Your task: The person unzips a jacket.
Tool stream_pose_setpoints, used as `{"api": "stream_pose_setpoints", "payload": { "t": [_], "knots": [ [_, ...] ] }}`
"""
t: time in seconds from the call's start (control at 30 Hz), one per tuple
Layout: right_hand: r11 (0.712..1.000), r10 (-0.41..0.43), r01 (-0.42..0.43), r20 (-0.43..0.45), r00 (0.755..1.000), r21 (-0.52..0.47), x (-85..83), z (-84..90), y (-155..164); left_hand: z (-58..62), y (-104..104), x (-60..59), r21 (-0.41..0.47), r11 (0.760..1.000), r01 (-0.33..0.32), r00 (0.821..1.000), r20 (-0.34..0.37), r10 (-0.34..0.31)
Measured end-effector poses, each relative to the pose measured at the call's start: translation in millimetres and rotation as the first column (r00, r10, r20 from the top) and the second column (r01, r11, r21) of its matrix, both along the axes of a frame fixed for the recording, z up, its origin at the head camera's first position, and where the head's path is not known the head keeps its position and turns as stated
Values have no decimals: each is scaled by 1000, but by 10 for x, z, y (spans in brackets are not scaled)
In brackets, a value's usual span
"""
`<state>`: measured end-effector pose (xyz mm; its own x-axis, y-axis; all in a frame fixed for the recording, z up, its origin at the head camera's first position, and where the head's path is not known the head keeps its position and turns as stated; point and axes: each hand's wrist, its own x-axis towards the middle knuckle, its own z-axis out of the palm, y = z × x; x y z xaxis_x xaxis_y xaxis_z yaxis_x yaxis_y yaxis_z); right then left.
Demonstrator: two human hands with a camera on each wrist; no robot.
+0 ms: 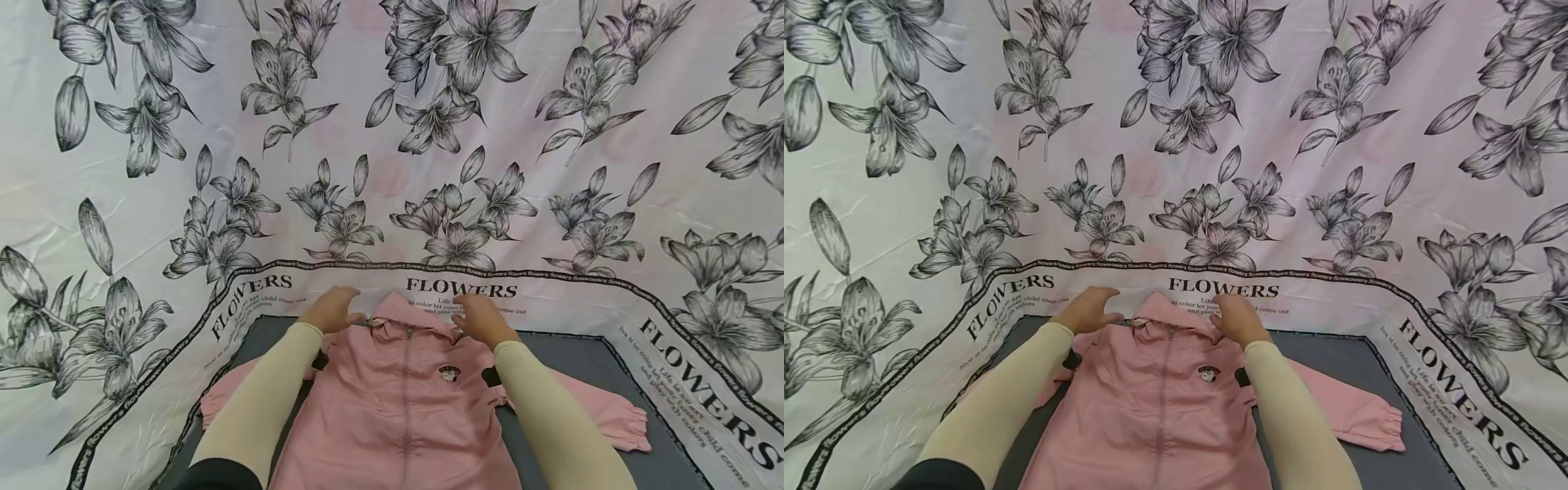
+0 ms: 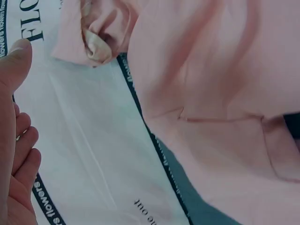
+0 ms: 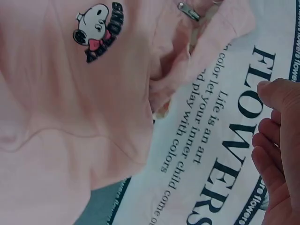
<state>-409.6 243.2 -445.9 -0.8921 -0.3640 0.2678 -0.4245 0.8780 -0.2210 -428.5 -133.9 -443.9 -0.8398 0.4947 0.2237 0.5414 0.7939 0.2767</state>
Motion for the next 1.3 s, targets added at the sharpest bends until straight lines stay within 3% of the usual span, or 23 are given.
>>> {"api": "stream_pose_setpoints", "payload": {
  "t": [0.5, 0.77, 0.87, 1.0, 1.3],
  "knots": [
    [998, -13, 18, 78, 997, -60, -39, -298, -175, -338, 313, -35, 46, 999, 29, 998, 52, -31],
    [999, 28, -29, -10, 1000, -19, -114, -529, -233, -527, 479, -68, 75, 990, 117, 991, 60, -122],
    [999, 38, -37, 1, 999, -31, -106, -572, -263, -549, 530, -23, 97, 988, 116, 984, 123, -128],
    [998, 33, -32, 32, 999, -52, -102, -619, -302, -625, 584, -15, 88, 989, 120, 981, 141, -132],
    [992, 67, -66, 5, 998, -112, -138, -774, -359, -755, 727, -44, 12, 988, 157, 983, 94, -158]
  ]
}}
